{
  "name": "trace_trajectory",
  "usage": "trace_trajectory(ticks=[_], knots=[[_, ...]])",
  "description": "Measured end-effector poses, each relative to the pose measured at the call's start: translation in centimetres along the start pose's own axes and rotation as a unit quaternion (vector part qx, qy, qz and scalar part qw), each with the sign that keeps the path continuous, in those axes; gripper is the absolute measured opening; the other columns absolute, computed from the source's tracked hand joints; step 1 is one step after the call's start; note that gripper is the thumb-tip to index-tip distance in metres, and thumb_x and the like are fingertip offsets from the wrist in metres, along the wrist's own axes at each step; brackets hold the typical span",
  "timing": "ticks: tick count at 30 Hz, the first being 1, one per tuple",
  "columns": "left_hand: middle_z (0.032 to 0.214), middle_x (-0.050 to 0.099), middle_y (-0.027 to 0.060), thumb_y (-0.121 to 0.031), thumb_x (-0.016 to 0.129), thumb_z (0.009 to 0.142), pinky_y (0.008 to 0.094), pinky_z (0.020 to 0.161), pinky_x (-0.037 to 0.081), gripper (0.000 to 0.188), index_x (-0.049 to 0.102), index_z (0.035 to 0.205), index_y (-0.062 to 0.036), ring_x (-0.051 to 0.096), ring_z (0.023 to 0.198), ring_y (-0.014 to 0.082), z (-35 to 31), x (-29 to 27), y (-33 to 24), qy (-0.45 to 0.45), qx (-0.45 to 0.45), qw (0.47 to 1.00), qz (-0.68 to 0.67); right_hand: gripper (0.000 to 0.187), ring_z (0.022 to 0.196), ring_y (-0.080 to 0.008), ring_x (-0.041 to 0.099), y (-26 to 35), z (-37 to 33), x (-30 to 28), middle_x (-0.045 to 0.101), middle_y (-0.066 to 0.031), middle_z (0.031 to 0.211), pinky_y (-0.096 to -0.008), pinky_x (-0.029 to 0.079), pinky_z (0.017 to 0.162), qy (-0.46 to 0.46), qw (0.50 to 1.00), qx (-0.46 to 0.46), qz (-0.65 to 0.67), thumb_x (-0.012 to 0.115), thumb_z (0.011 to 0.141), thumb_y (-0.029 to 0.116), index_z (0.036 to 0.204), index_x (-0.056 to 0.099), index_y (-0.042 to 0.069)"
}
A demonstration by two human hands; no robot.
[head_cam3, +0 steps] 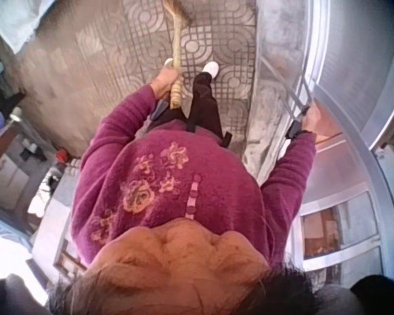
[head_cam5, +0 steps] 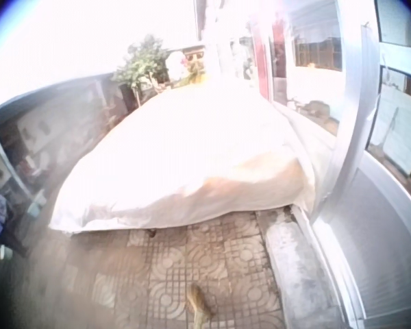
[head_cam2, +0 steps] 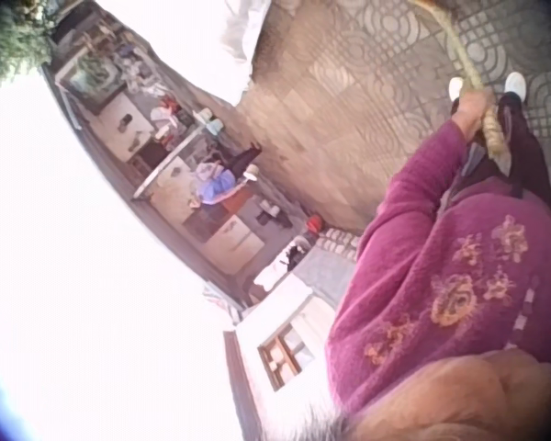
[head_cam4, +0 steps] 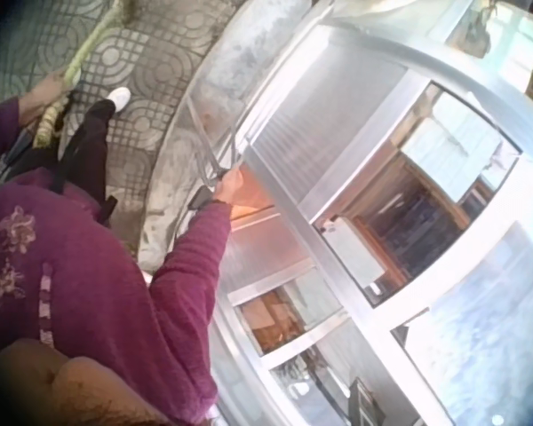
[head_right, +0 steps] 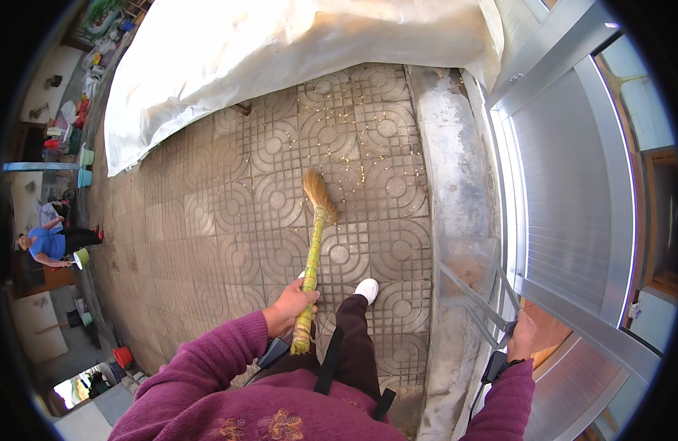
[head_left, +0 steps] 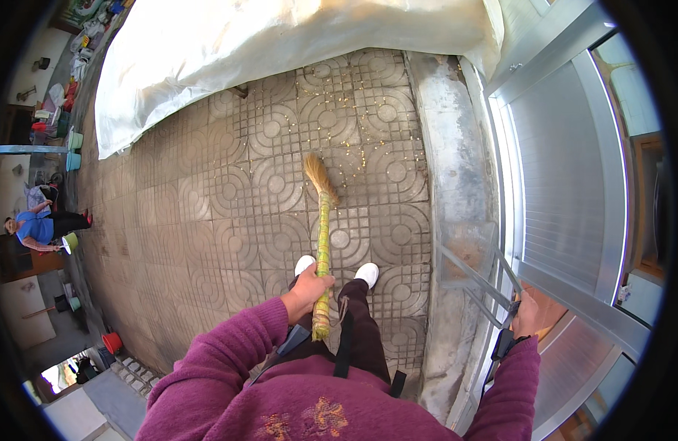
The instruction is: The person sweeps a tiled outdoor patio and an indoor tiled area using a broom and dustpan. They gather debris into a pile and sweep it into the dustpan, then move indoors to continue sweeping and collecting debris.
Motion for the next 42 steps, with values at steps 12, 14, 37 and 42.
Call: trace_trajectory(ticks=[12, 14, 37, 42], knots=[[0.08, 0.049, 0.0102, 0.001, 0.055, 0.083, 0.0354, 0.041, 0.048, 0.041, 0.035, 0.118, -0.0062, 0.053, 0.053, 0.0196, -4.4, -7.7, 3.5, -0.136, -0.009, 0.989, -0.05, 0.019, 0.06, -0.0088, 0.045, -4.2, 5.2, -0.8, 0.051, 0.0021, 0.07, -0.0277, 0.036, 0.055, -0.007, 0.999, 0.032, -0.023, 0.057, 0.089, 0.02, 0.085, 0.062, 0.002], [0.079, 0.049, 0.0103, 0.0, 0.055, 0.083, 0.0364, 0.042, 0.049, 0.032, 0.037, 0.109, -0.0056, 0.054, 0.054, 0.0209, -3.1, -8.0, 3.3, -0.14, -0.035, 0.988, -0.048, 0.02, 0.058, -0.0076, 0.043, -4.2, 5.6, 0.2, 0.048, 0.004, 0.067, -0.027, 0.033, 0.052, -0.015, 1.0, -0.011, -0.018, 0.058, 0.088, 0.021, 0.081, 0.061, 0.003], [0.077, 0.05, 0.0058, 0.002, 0.058, 0.083, 0.0318, 0.042, 0.045, 0.044, 0.04, 0.121, -0.0079, 0.053, 0.053, 0.0162, -6.5, -6.5, 1.6, -0.076, 0.054, 0.983, -0.16, 0.064, 0.116, -0.043, 0.047, 2.2, 2.9, 5.8, 0.048, -0.0276, 0.126, -0.0491, 0.039, 0.096, -0.206, 0.845, -0.151, -0.469, 0.044, 0.093, 0.046, 0.132, 0.041, -0.004], [0.075, 0.051, 0.0073, 0.002, 0.059, 0.08, 0.0322, 0.04, 0.043, 0.051, 0.038, 0.127, -0.0052, 0.052, 0.049, 0.0172, -6.7, -14.4, 4.6, -0.218, 0.069, 0.965, -0.128, 0.054, 0.119, -0.0399, 0.044, 2.4, -3.0, 4.6, 0.046, -0.0243, 0.128, -0.0479, 0.038, 0.097, -0.227, 0.779, -0.241, -0.533, 0.047, 0.094, 0.037, 0.132, 0.042, -0.001]])
Point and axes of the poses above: each hand's wrist, its own z-axis towards the middle knuckle, its own x-axis out of the palm, y = z × x, the point moved 4 cm from there along z, towards the middle knuckle
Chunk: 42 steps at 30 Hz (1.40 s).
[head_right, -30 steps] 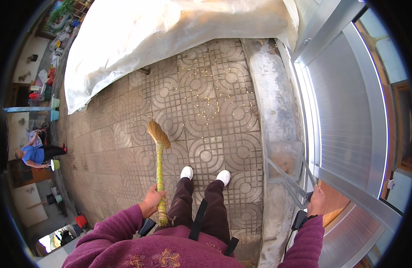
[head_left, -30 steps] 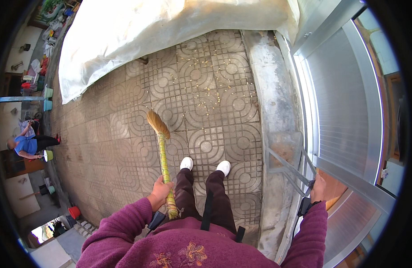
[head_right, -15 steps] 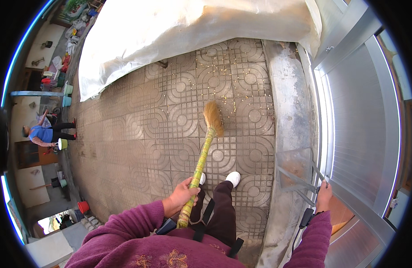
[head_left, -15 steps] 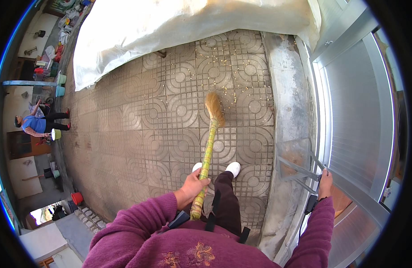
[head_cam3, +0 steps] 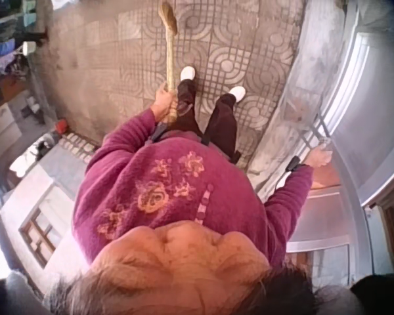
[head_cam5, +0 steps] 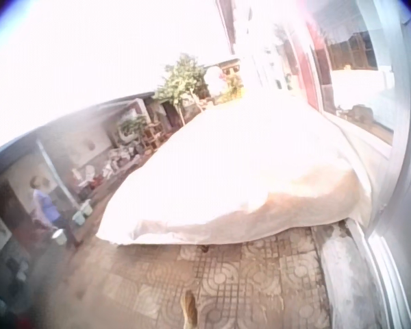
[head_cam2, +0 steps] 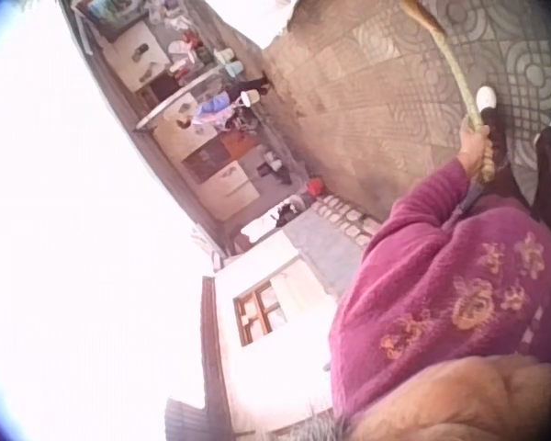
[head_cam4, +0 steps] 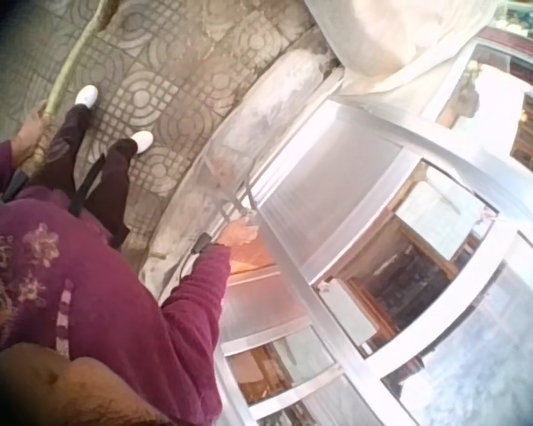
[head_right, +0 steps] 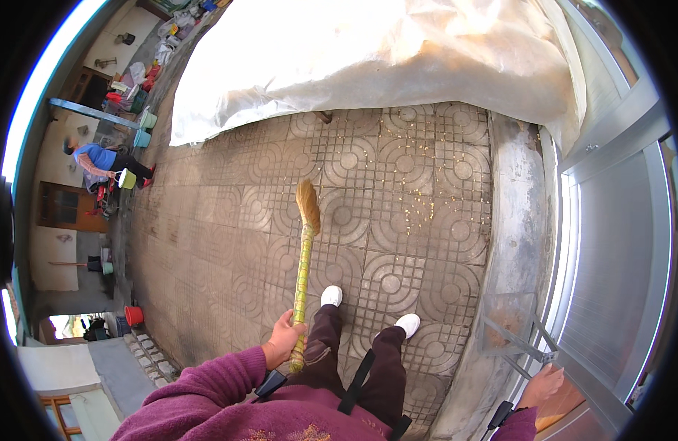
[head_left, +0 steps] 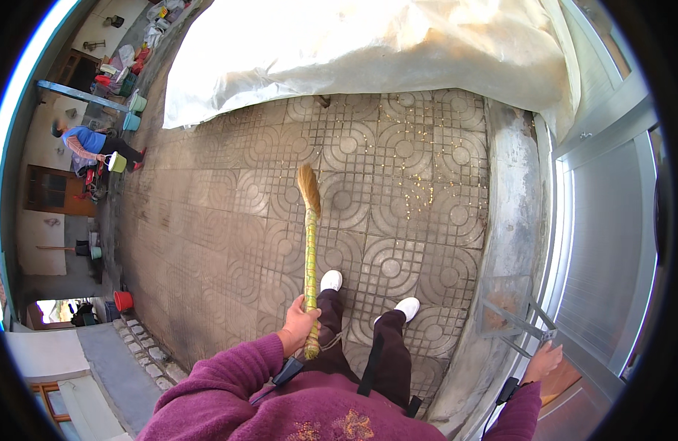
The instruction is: The person sweeps a tiled outdoor patio and an indoor tiled area using a broom and dustpan. They gather debris into a pile and sweep it into the dustpan, then move indoors to continue sweeping and collecting debris.
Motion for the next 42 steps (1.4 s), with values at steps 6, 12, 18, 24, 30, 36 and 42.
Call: trace_trajectory(ticks=[6, 12, 18, 24, 30, 36, 42], knots=[[0.074, 0.053, 0.0089, 0.001, 0.058, 0.078, 0.0343, 0.043, 0.044, 0.028, 0.048, 0.104, -0.0021, 0.053, 0.05, 0.0198, 11.8, -10.9, -2.0, -0.069, 0.021, 0.997, -0.002, 0.048, 0.117, -0.0391, 0.045, -3.9, -9.1, -1.9, 0.048, -0.0245, 0.126, -0.0472, 0.036, 0.098, 0.021, 0.996, -0.019, -0.086, 0.054, 0.09, 0.025, 0.13, 0.045, -0.002], [0.08, 0.059, 0.0168, -0.002, 0.058, 0.077, 0.0421, 0.053, 0.049, 0.029, 0.051, 0.104, 0.0041, 0.061, 0.066, 0.0283, 23.6, -14.5, -5.9, -0.077, -0.006, 0.996, 0.037, 0.039, 0.079, -0.0415, 0.062, -3.6, -24.9, -5.4, 0.065, -0.0249, 0.084, -0.0478, 0.049, 0.075, 0.118, 0.982, -0.142, -0.047, 0.062, 0.073, 0.025, 0.093, 0.064, -0.009], [0.104, 0.06, 0.0298, -0.014, 0.061, 0.074, 0.0417, 0.082, 0.049, 0.045, 0.048, 0.112, 0.0067, 0.06, 0.099, 0.0394, 19.5, -8.3, -6.5, -0.016, 0.07, 0.964, 0.256, 0.048, 0.097, -0.0398, 0.058, 4.2, -36.9, -5.4, 0.063, -0.026, 0.1, -0.047, 0.043, 0.088, 0.24, 0.944, -0.2, -0.109, 0.056, 0.084, 0.035, 0.113, 0.059, -0.004], [0.095, 0.061, 0.0235, -0.014, 0.062, 0.075, 0.0399, 0.073, 0.05, 0.052, 0.044, 0.119, 0.0059, 0.063, 0.085, 0.0325, 13.4, -12.6, -8.4, 0.128, 0.115, 0.941, 0.292, 0.04, 0.101, -0.0414, 0.049, 12.7, -36.9, -5.1, 0.055, -0.0251, 0.101, -0.0461, 0.04, 0.089, 0.185, 0.955, -0.214, 0.095, 0.065, 0.072, 0.009, 0.108, 0.056, -0.007], [0.102, 0.063, 0.0189, -0.012, 0.063, 0.076, 0.0313, 0.067, 0.051, 0.07, 0.035, 0.138, 0.0007, 0.064, 0.073, 0.0199, 12.2, -24.0, -7.6, 0.086, 0.108, 0.975, 0.177, 0.038, 0.097, -0.0421, 0.051, 16.1, -35.5, -7.5, 0.055, -0.0252, 0.098, -0.0474, 0.041, 0.086, 0.151, 0.953, -0.237, 0.114, 0.064, 0.071, 0.011, 0.104, 0.058, -0.007], [0.108, 0.061, 0.0264, -0.015, 0.063, 0.075, 0.0379, 0.086, 0.047, 0.069, 0.037, 0.136, 0.0019, 0.06, 0.104, 0.0344, 20.2, -33.1, -5.7, -0.137, 0.118, 0.963, 0.198, 0.037, 0.097, -0.041, 0.05, 16.6, -34.3, -6.3, 0.057, -0.024, 0.097, -0.0469, 0.04, 0.087, 0.19, 0.951, -0.233, 0.071, 0.063, 0.07, 0.011, 0.102, 0.059, -0.007], [0.088, 0.062, 0.0193, -0.01, 0.064, 0.075, 0.0428, 0.067, 0.05, 0.038, 0.053, 0.106, 0.0081, 0.063, 0.076, 0.0304, 33.4, -40.4, -8.6, -0.187, 0.001, 0.981, 0.059, 0.034, 0.096, -0.0384, 0.051, 20.1, -32.9, -4.9, 0.058, -0.0215, 0.095, -0.0458, 0.041, 0.086, 0.211, 0.914, -0.338, 0.079, 0.062, 0.07, 0.01, 0.099, 0.06, -0.007]])
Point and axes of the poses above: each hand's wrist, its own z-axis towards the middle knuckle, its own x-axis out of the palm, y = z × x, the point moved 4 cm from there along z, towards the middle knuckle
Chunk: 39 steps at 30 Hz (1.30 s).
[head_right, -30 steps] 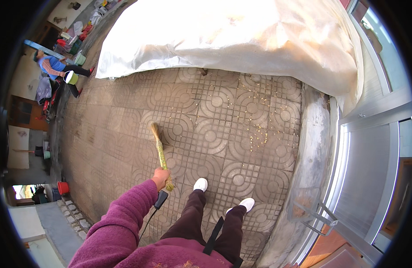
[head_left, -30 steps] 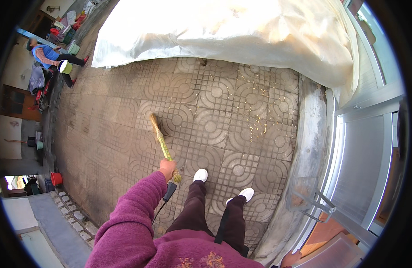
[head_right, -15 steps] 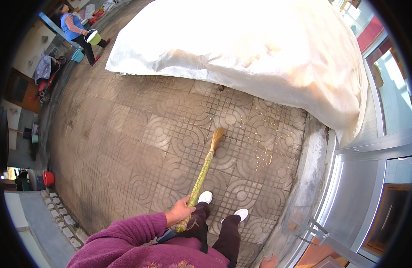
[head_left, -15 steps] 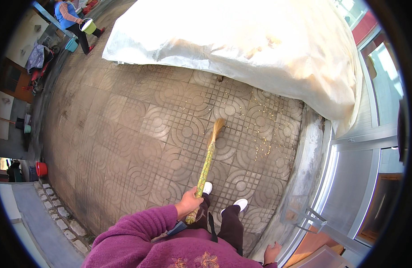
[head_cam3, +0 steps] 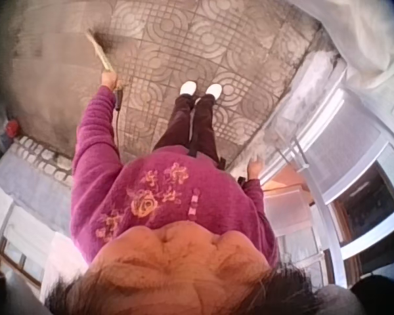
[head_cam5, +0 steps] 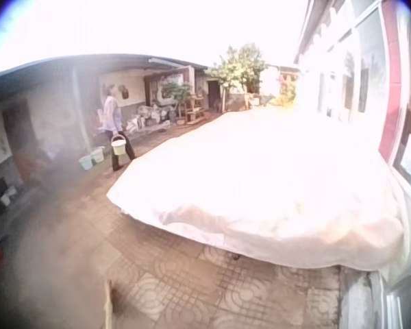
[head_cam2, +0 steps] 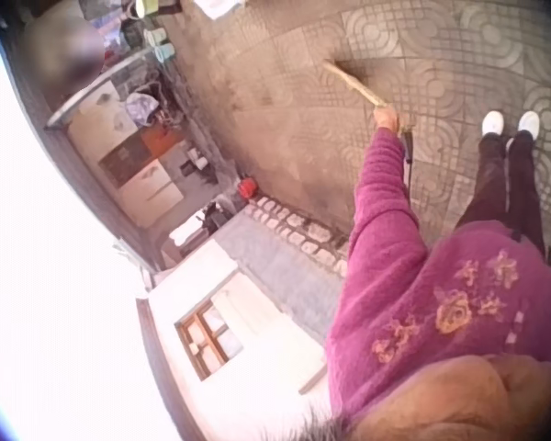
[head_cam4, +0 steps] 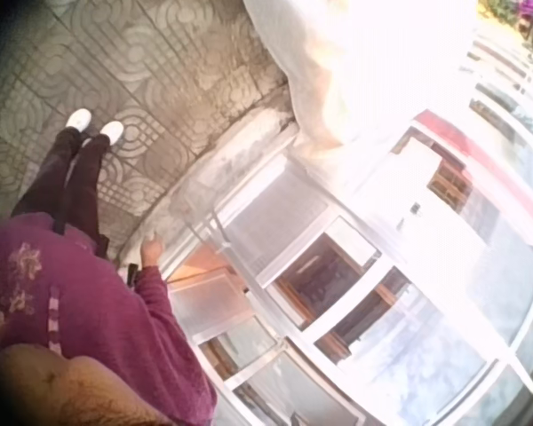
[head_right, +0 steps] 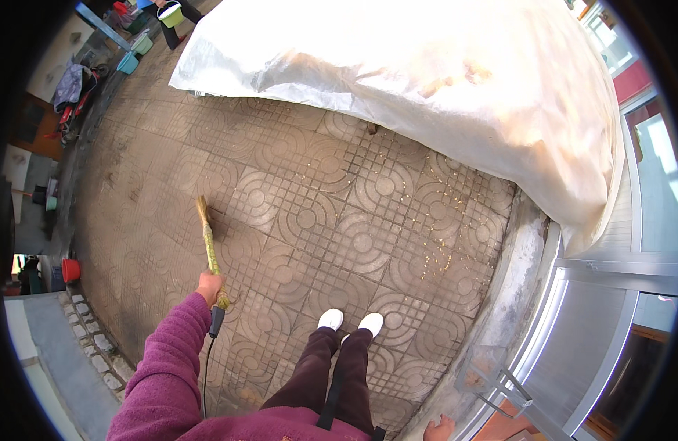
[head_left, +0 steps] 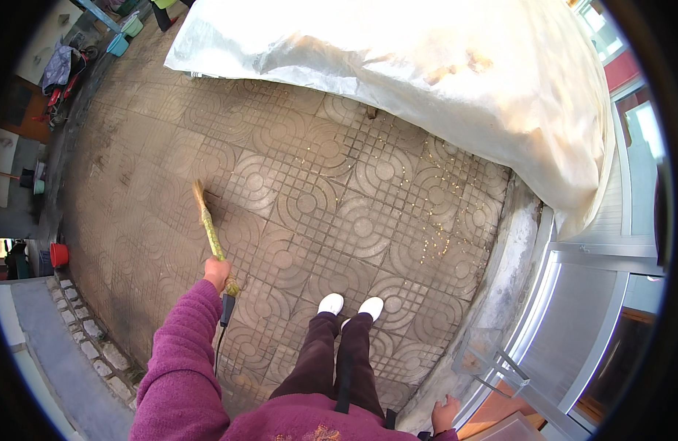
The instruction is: The person sweeps a tiled outdoor patio and an indoor tiled area using a broom and dustpan. They gather debris into a pile and sweep it into the dustpan, then move indoors to continue sweeping and collecting debris.
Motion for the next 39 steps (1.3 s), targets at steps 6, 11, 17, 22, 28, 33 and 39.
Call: trace_trajectory(ticks=[6, 11, 17, 22, 28, 33, 39], knots=[[0.084, 0.061, 0.0177, -0.008, 0.058, 0.077, 0.0416, 0.059, 0.048, 0.032, 0.054, 0.104, 0.0089, 0.061, 0.068, 0.0289, 4.0, 6.4, -3.3, 0.073, -0.059, 0.99, -0.108, 0.034, 0.097, -0.0386, 0.051, 0.5, 0.9, -0.5, 0.057, -0.0224, 0.098, -0.0455, 0.041, 0.087, 0.035, 0.999, 0.034, -0.011, 0.064, 0.071, 0.011, 0.1, 0.061, -0.006], [0.105, 0.061, 0.0286, -0.016, 0.061, 0.075, 0.0423, 0.083, 0.049, 0.051, 0.049, 0.117, 0.0114, 0.061, 0.099, 0.0383, -3.4, 14.9, -7.2, 0.077, 0.155, 0.949, 0.262, 0.034, 0.098, -0.0392, 0.051, 0.0, 1.2, -0.5, 0.056, -0.023, 0.099, -0.0453, 0.04, 0.088, 0.038, 0.998, 0.059, -0.003, 0.065, 0.071, 0.012, 0.101, 0.061, -0.004], [0.107, 0.059, 0.0298, -0.018, 0.058, 0.078, 0.0425, 0.088, 0.047, 0.071, 0.027, 0.134, 0.0126, 0.058, 0.103, 0.0399, -15.7, 21.7, -7.2, 0.212, 0.205, 0.877, 0.379, 0.034, 0.099, -0.039, 0.051, -0.5, 2.0, 0.9, 0.058, -0.0225, 0.099, -0.0453, 0.04, 0.089, 0.042, 0.997, 0.058, 0.014, 0.064, 0.071, 0.013, 0.1, 0.061, -0.004], [0.1, 0.061, 0.0292, -0.02, 0.062, 0.075, 0.0423, 0.084, 0.048, 0.069, 0.035, 0.134, 0.005, 0.059, 0.098, 0.0411, -21.9, 20.0, -6.6, 0.275, 0.284, 0.852, 0.344, 0.035, 0.1, -0.0384, 0.051, -1.0, 3.8, 0.5, 0.059, -0.0234, 0.099, -0.0452, 0.04, 0.09, 0.042, 0.997, 0.052, 0.028, 0.064, 0.071, 0.014, 0.1, 0.061, -0.005], [0.111, 0.059, 0.0274, -0.02, 0.064, 0.074, 0.0358, 0.09, 0.046, 0.073, 0.035, 0.138, 0.0013, 0.059, 0.105, 0.0366, -23.0, 12.0, -5.6, 0.221, 0.266, 0.908, 0.238, 0.035, 0.099, -0.0398, 0.052, -1.7, 8.5, -2.7, 0.057, -0.0237, 0.099, -0.0458, 0.041, 0.088, 0.016, 0.991, 0.133, 0.025, 0.066, 0.07, 0.013, 0.1, 0.061, -0.005], [0.112, 0.06, 0.0267, -0.019, 0.064, 0.073, 0.0369, 0.09, 0.046, 0.071, 0.039, 0.136, 0.0004, 0.058, 0.107, 0.0357, -15.4, 5.9, -4.8, 0.062, 0.224, 0.955, 0.186, 0.035, 0.099, -0.0403, 0.052, -0.5, 10.6, -3.5, 0.056, -0.0246, 0.101, -0.0457, 0.041, 0.089, -0.041, 0.992, 0.118, 0.026, 0.067, 0.069, 0.011, 0.101, 0.061, -0.004], [0.102, 0.063, 0.0255, -0.015, 0.064, 0.071, 0.0408, 0.083, 0.049, 0.048, 0.055, 0.115, 0.0033, 0.062, 0.097, 0.0366, 2.3, -2.2, -4.8, -0.084, 0.065, 0.985, 0.138, 0.038, 0.097, -0.0401, 0.054, 6.3, 7.8, -2.6, 0.059, -0.0249, 0.1, -0.0457, 0.042, 0.088, -0.008, 0.996, 0.078, -0.054, 0.064, 0.075, 0.019, 0.104, 0.061, -0.004]])
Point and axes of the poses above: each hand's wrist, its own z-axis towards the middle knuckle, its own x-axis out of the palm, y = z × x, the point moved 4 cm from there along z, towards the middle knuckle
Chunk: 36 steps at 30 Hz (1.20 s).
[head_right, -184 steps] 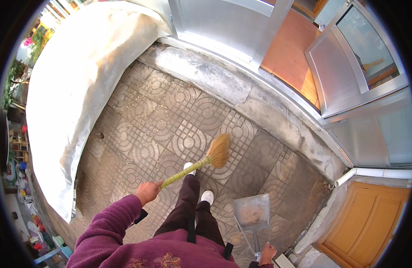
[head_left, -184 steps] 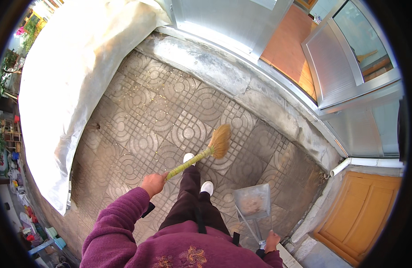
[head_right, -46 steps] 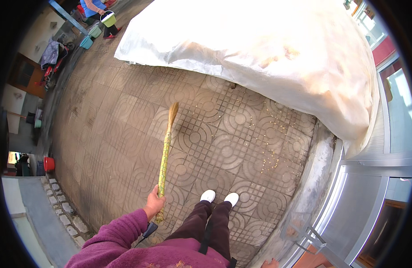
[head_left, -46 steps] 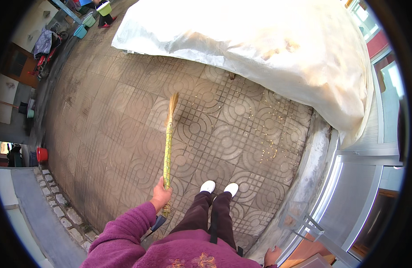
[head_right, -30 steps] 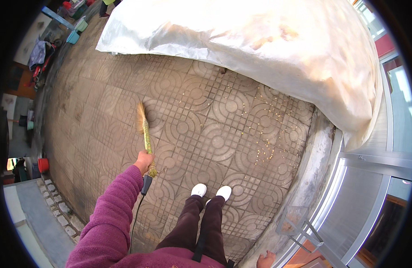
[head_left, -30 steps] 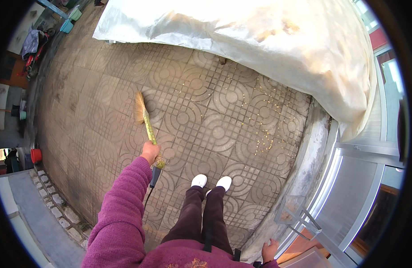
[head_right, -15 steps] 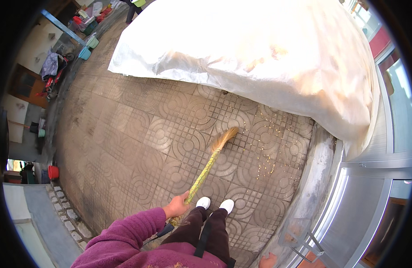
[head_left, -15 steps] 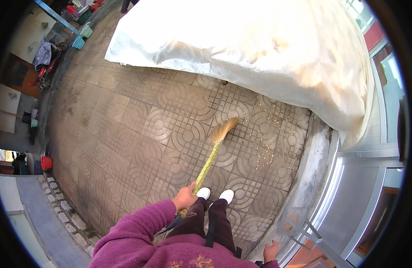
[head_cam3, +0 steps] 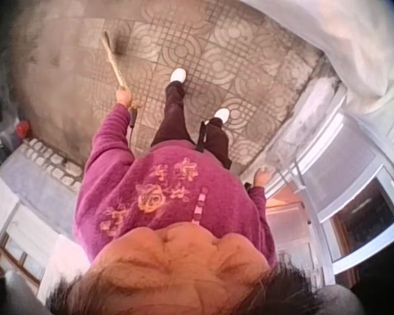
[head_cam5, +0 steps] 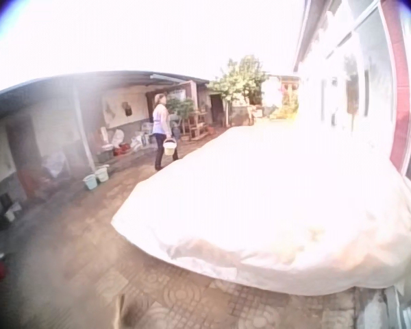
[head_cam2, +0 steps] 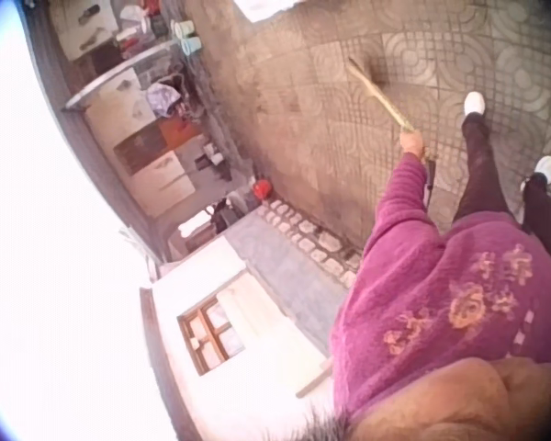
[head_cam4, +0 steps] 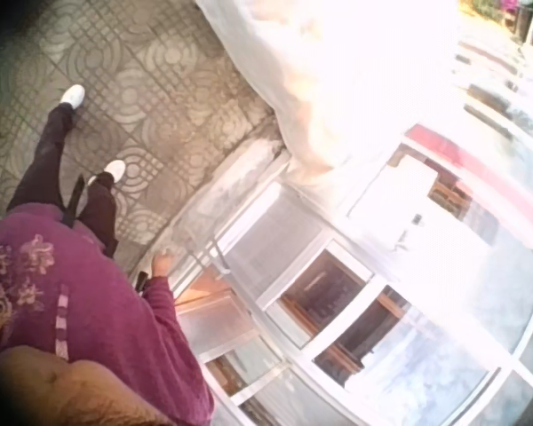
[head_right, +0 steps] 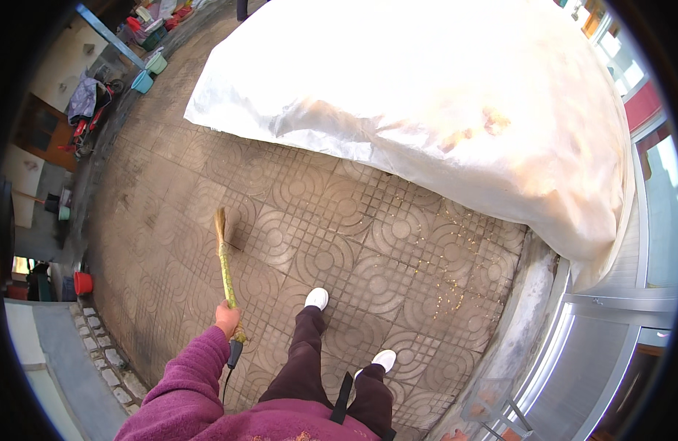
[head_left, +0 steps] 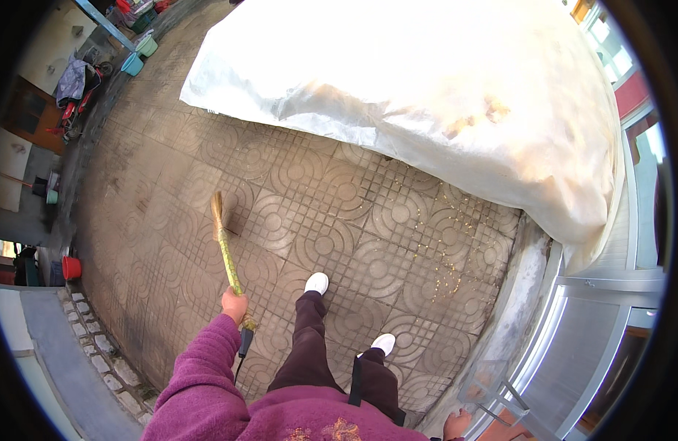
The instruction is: The person sweeps a tiled outdoor patio and an indoor tiled area using a broom and dustpan. They gather debris into a pile and sweep it into the dustpan, then move indoors to continue sweeping and collecting debris.
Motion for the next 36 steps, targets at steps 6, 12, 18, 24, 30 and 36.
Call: trace_trajectory(ticks=[6, 12, 18, 24, 30, 36], knots=[[0.088, 0.063, 0.02, -0.01, 0.06, 0.077, 0.0444, 0.063, 0.05, 0.029, 0.058, 0.102, 0.0045, 0.064, 0.075, 0.0311, 16.5, -4.3, 0.9, -0.003, -0.183, 0.962, -0.203, 0.051, 0.099, -0.0414, 0.057, 11.0, -5.1, 2.4, 0.062, -0.0269, 0.104, -0.0461, 0.043, 0.091, 0.202, 0.978, 0.044, -0.024, 0.058, 0.083, 0.041, 0.112, 0.061, 0.0], [0.082, 0.059, 0.0179, -0.007, 0.058, 0.08, 0.0429, 0.052, 0.047, 0.027, 0.054, 0.105, 0.0036, 0.06, 0.064, 0.0298, 22.2, -2.8, -5.9, 0.092, -0.234, 0.919, -0.302, 0.032, 0.094, -0.0384, 0.054, 20.2, -4.1, 1.1, 0.059, -0.022, 0.095, -0.0438, 0.044, 0.084, 0.078, 0.994, -0.033, 0.075, 0.067, 0.072, 0.012, 0.098, 0.062, -0.006], [0.088, 0.062, 0.0232, -0.01, 0.058, 0.078, 0.0443, 0.063, 0.05, 0.044, 0.047, 0.116, 0.009, 0.062, 0.075, 0.0374, 19.8, 2.8, -10.8, 0.114, 0.039, 0.992, -0.048, 0.032, 0.094, -0.038, 0.054, 23.8, -3.4, -0.7, 0.059, -0.0218, 0.095, -0.0435, 0.044, 0.084, 0.069, 0.995, -0.005, 0.078, 0.066, 0.072, 0.012, 0.099, 0.062, -0.005], [0.098, 0.062, 0.0288, -0.017, 0.057, 0.077, 0.0452, 0.086, 0.048, 0.062, 0.038, 0.131, 0.0071, 0.06, 0.097, 0.0416, 9.5, 2.2, -13.8, 0.21, 0.196, 0.94, 0.184, 0.034, 0.097, -0.0364, 0.053, 24.7, -1.8, -1.2, 0.059, -0.0199, 0.096, -0.0427, 0.043, 0.087, 0.08, 0.995, -0.024, 0.05, 0.065, 0.072, 0.012, 0.102, 0.062, -0.003], [0.102, 0.061, 0.0283, -0.017, 0.057, 0.076, 0.0444, 0.086, 0.048, 0.066, 0.036, 0.134, 0.0062, 0.059, 0.098, 0.041, 1.9, 1.0, -14.1, 0.298, 0.25, 0.896, 0.215, 0.035, 0.096, -0.0374, 0.051, 25.2, -0.8, -1.3, 0.058, -0.0203, 0.098, -0.0458, 0.04, 0.086, 0.025, 0.994, -0.062, 0.091, 0.064, 0.07, 0.012, 0.102, 0.061, -0.002], [0.107, 0.06, 0.0291, -0.017, 0.06, 0.073, 0.0409, 0.088, 0.047, 0.07, 0.037, 0.136, 0.0039, 0.059, 0.102, 0.039, 0.3, -5.0, -13.3, 0.273, 0.262, 0.916, 0.136, 0.037, 0.098, -0.0367, 0.051, 22.4, -3.0, -0.1, 0.058, -0.0188, 0.1, -0.0442, 0.039, 0.087, 0.008, 0.995, 0.023, 0.097, 0.067, 0.07, 0.012, 0.103, 0.06, -0.003]])
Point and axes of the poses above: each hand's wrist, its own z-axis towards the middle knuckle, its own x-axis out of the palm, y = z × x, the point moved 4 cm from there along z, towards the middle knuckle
